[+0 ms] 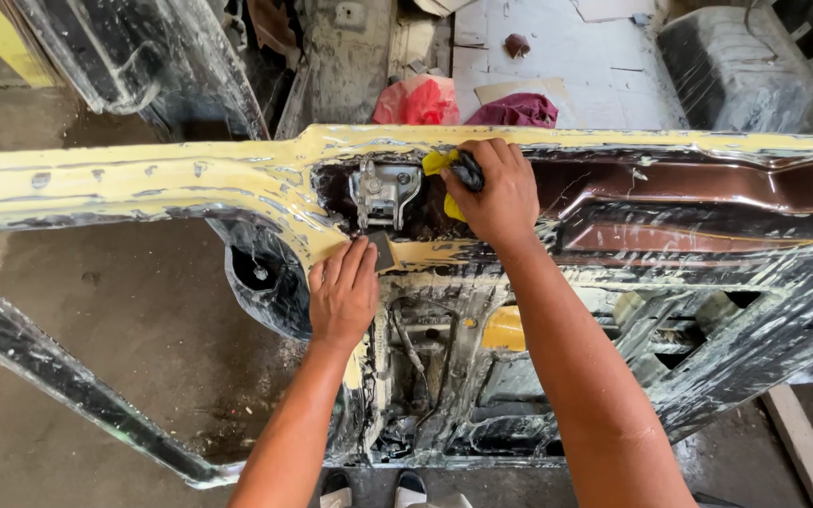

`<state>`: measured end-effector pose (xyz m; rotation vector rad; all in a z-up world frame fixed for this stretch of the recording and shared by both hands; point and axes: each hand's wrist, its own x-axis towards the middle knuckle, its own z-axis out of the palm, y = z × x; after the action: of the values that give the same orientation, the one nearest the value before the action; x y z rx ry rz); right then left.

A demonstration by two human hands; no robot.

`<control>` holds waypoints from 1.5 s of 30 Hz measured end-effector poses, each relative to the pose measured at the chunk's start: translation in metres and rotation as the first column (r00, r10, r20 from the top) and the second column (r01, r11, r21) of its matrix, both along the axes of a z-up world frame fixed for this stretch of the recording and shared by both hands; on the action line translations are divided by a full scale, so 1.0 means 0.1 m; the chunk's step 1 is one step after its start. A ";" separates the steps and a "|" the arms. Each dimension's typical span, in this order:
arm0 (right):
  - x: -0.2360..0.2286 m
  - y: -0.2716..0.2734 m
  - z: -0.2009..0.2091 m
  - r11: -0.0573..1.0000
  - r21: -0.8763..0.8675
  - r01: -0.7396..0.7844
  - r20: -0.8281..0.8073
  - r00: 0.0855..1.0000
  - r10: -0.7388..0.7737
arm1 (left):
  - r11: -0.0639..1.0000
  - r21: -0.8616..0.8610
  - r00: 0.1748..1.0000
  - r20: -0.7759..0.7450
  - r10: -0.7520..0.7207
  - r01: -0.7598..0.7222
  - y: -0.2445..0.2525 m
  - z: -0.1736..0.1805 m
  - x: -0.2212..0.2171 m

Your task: The person scrubs a yellow metal frame with a yellow sponge and a dark cloth, focusing on the joints and crevices. They then rinse the sponge and cloth in a green bucket filled with water.

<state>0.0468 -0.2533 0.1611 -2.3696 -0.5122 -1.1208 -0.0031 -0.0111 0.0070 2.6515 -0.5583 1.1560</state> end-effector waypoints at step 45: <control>-0.01 0.01 -0.02 1.000 0.006 0.019 -0.001 1.000 -0.019 | 0.997 -0.010 0.997 0.013 0.078 -0.077 -0.35 -0.19 0.19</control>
<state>0.0462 -0.2522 0.1590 -2.3745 -0.4866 -1.1285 0.0160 -0.0459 -0.0116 2.6812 -0.4545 1.1946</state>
